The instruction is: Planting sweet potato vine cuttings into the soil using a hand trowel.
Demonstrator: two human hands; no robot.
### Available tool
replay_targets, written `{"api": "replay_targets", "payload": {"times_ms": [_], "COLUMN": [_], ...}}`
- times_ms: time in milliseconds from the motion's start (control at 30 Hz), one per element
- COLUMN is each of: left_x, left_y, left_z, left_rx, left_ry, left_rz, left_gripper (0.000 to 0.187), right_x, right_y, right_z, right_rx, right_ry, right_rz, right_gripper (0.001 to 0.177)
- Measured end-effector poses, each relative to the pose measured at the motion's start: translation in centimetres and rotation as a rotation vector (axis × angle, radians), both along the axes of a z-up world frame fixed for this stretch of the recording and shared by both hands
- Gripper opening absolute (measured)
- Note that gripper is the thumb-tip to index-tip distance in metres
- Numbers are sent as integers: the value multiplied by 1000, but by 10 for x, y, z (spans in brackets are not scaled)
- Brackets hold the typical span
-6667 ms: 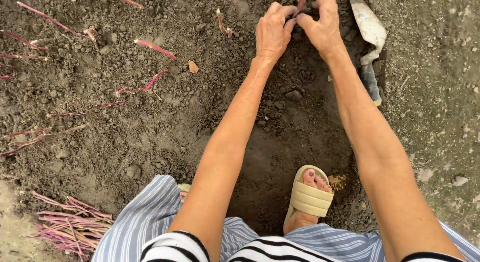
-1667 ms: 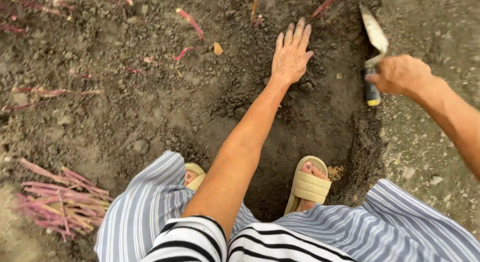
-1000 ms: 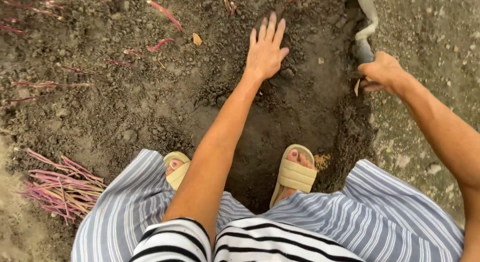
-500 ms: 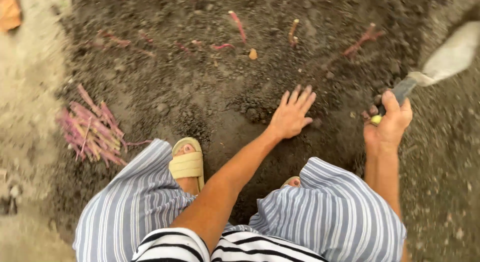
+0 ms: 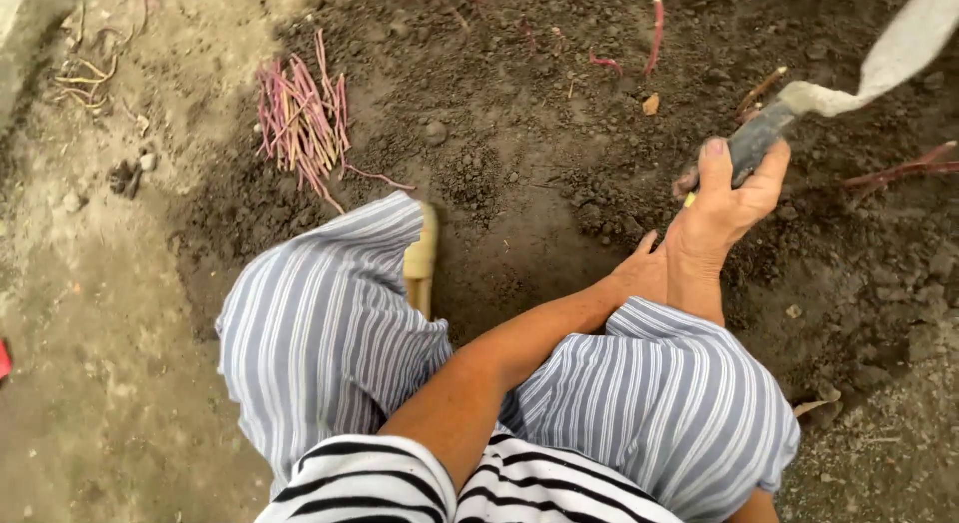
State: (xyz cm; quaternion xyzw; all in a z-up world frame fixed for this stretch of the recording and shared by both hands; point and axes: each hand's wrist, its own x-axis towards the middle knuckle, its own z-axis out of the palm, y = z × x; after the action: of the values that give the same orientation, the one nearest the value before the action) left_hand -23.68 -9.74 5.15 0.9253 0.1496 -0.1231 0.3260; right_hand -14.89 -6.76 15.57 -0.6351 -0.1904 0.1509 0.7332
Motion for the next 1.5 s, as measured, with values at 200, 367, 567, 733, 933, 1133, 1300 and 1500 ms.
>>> {"api": "replay_targets", "payload": {"times_ms": [200, 367, 567, 733, 933, 1133, 1300, 1500], "left_x": [4, -3, -40, -93, -106, -98, -87, -96], "left_y": [0, 3, 25, 57, 84, 98, 109, 114], "left_z": [-1, -16, -9, 29, -6, 3, 18, 20], "left_rx": [146, 125, 413, 460, 342, 456, 305, 246], "left_ry": [50, -19, -137, -262, -309, -217, -11, 102], "left_rz": [-95, -121, -292, -360, -508, -640, -776, -736], "left_gripper": [89, 100, 77, 89, 88, 92, 83, 83], "right_x": [-17, -31, -43, -75, -111, -132, -132, -140], "right_y": [-11, -30, -51, -88, -155, -182, -120, -102], "right_z": [68, 53, 36, 56, 95, 167, 133, 117], "right_rx": [-6, -188, -260, -647, -1228, -1352, -1873, -1679], "right_ry": [-64, -194, -253, -304, -222, -295, 9, -9], "right_rz": [76, 98, 251, 277, 43, 27, 86, -43], "right_gripper": [21, 22, 24, 59, 69, 52, 54, 52]}}
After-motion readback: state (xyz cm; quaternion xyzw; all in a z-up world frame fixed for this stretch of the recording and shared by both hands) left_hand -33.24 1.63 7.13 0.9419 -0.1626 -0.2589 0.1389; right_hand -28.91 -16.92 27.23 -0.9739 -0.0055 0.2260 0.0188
